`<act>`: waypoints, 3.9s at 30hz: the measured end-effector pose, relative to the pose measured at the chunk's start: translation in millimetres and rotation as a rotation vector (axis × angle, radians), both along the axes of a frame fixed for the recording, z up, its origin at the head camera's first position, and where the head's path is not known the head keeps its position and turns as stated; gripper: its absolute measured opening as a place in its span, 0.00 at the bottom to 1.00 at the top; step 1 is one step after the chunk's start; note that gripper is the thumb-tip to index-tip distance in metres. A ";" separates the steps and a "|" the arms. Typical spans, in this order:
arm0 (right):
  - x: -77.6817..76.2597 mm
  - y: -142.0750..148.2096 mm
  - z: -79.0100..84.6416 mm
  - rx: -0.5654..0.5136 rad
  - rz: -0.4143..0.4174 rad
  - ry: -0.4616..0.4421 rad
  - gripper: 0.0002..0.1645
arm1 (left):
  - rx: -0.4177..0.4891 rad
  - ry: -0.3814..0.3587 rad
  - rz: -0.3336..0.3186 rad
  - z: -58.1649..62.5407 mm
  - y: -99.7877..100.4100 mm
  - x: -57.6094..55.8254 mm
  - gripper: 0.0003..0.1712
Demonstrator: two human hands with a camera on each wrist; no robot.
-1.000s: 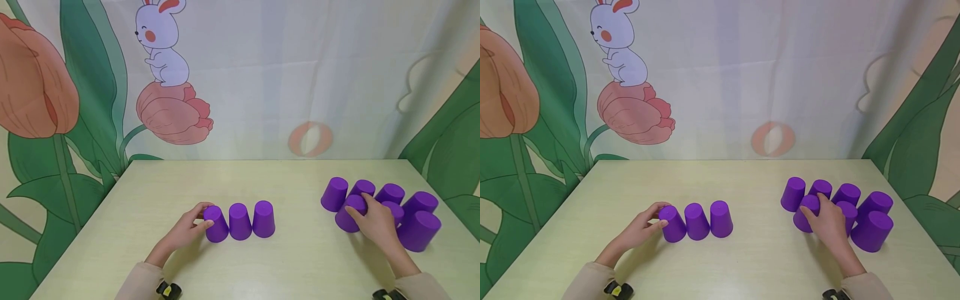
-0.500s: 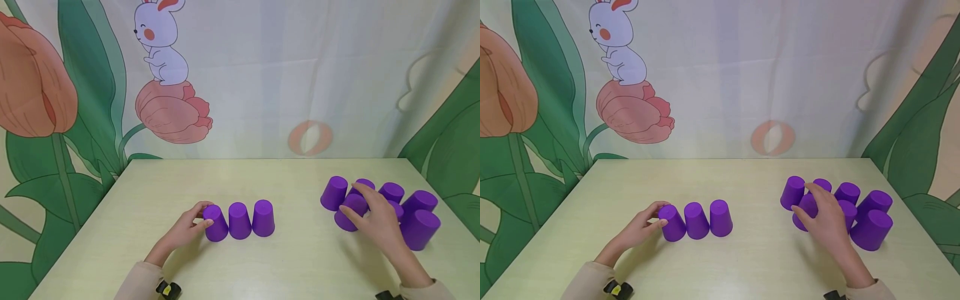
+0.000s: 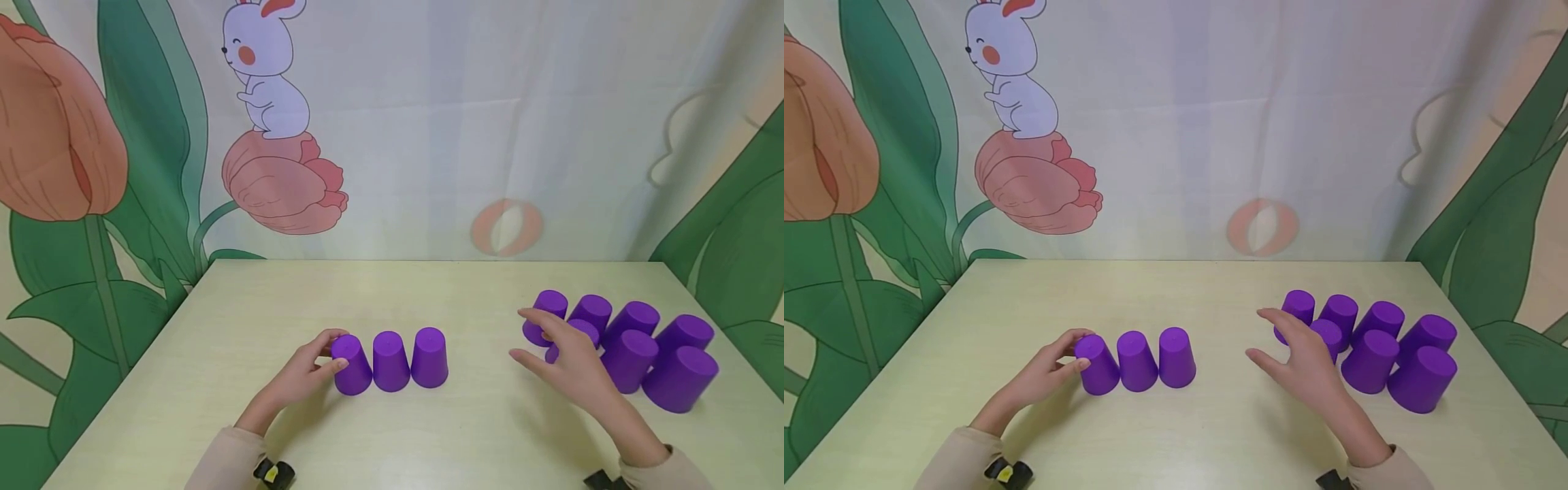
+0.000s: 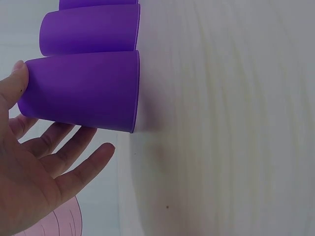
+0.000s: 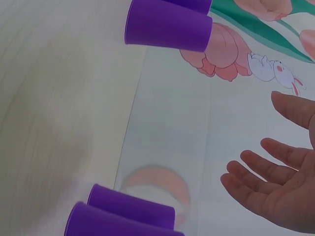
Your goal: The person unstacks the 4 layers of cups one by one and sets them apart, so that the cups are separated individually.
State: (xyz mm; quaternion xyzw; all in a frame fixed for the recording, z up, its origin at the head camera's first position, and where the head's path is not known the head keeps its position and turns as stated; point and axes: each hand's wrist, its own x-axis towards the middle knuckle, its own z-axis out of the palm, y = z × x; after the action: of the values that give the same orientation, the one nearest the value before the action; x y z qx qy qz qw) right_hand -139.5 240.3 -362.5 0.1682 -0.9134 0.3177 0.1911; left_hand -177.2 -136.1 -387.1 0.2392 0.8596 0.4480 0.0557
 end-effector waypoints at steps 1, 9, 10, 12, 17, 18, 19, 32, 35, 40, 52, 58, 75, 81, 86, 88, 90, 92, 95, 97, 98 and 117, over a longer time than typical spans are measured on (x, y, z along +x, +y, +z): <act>-0.8 -2.1 -0.3 -0.006 0.012 -0.012 0.32 | -0.003 0.000 0.000 2.7 0.6 1.3 0.19; -9.6 -17.0 -7.1 -0.070 0.097 -0.040 0.30 | 0.000 -0.006 0.004 8.1 2.2 4.8 0.19; -11.1 -18.5 -7.7 -0.076 0.107 -0.041 0.30 | 0.000 -0.006 0.003 8.0 2.2 4.7 0.19; -14.2 -21.6 -8.9 -0.086 0.122 -0.055 0.30 | -0.002 -0.006 0.003 7.1 1.9 4.1 0.19; -21.0 -28.9 -11.0 -0.109 0.152 -0.100 0.30 | 0.001 -0.006 0.002 -3.0 -0.5 -1.2 0.19; -22.3 -30.1 -11.6 -0.114 0.159 -0.105 0.30 | 0.003 -0.005 0.002 -6.7 -1.4 -3.1 0.20; -23.6 -31.3 -12.1 -0.119 0.167 -0.109 0.30 | 0.004 -0.003 0.002 -10.7 -2.5 -5.1 0.20; -40.8 -50.1 -22.3 -0.125 0.246 -0.220 0.32 | 0.001 0.001 -0.004 -24.5 -8.2 -13.0 0.21; -44.6 -55.6 -25.1 -0.129 0.258 -0.249 0.33 | -0.005 0.000 -0.001 -10.7 -3.6 -5.8 0.20; -47.6 -62.3 -27.6 -0.123 0.263 -0.288 0.34 | -0.011 -0.009 0.003 5.5 1.0 1.8 0.20; -56.5 -76.9 -35.3 -0.125 0.309 -0.345 0.33 | -0.014 -0.015 0.006 7.2 1.6 2.9 0.19; -59.1 -81.4 -38.3 -0.119 0.326 -0.353 0.29 | -0.015 -0.020 0.009 6.8 1.4 2.8 0.20; -53.1 -80.8 -35.1 -0.117 0.298 -0.335 0.26 | -0.008 -0.007 0.001 -5.6 -1.5 -2.8 0.20; -48.7 -76.1 -33.6 -0.114 0.297 -0.329 0.26 | -0.004 0.007 -0.002 -28.1 -9.0 -14.7 0.21; -43.6 -68.4 -30.8 -0.112 0.284 -0.323 0.25 | 0.009 0.003 0.001 -31.2 -10.9 -16.8 0.21; -41.8 -64.5 -29.5 -0.115 0.276 -0.316 0.25 | 0.010 0.002 0.003 -31.0 -11.2 -16.7 0.21; -40.2 -60.3 -28.1 -0.116 0.269 -0.308 0.26 | 0.010 -0.001 0.004 -31.1 -11.4 -16.7 0.21; -38.9 -56.0 -27.1 -0.114 0.258 -0.302 0.26 | 0.009 0.000 0.003 -31.3 -11.4 -16.7 0.22; -37.3 -49.0 -26.4 -0.106 0.239 -0.301 0.26 | 0.010 0.000 0.003 -31.3 -11.2 -16.7 0.22; -36.0 -44.6 -26.3 -0.102 0.223 -0.298 0.27 | 0.010 0.000 0.004 -30.9 -11.0 -16.5 0.22; -35.1 -42.3 -25.9 -0.102 0.218 -0.295 0.27 | 0.010 0.001 0.004 -30.7 -11.0 -16.4 0.22; -27.1 4.5 -27.7 -0.102 0.061 -0.249 0.29 | 0.015 0.023 -0.021 -30.3 -10.7 -16.1 0.20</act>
State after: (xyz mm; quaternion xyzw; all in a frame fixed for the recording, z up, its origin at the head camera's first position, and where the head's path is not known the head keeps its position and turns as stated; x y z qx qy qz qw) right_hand -166.6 244.8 -390.2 0.1451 -0.9072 0.3878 0.0751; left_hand -193.3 -146.8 -417.5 0.2535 0.8542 0.4513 0.0488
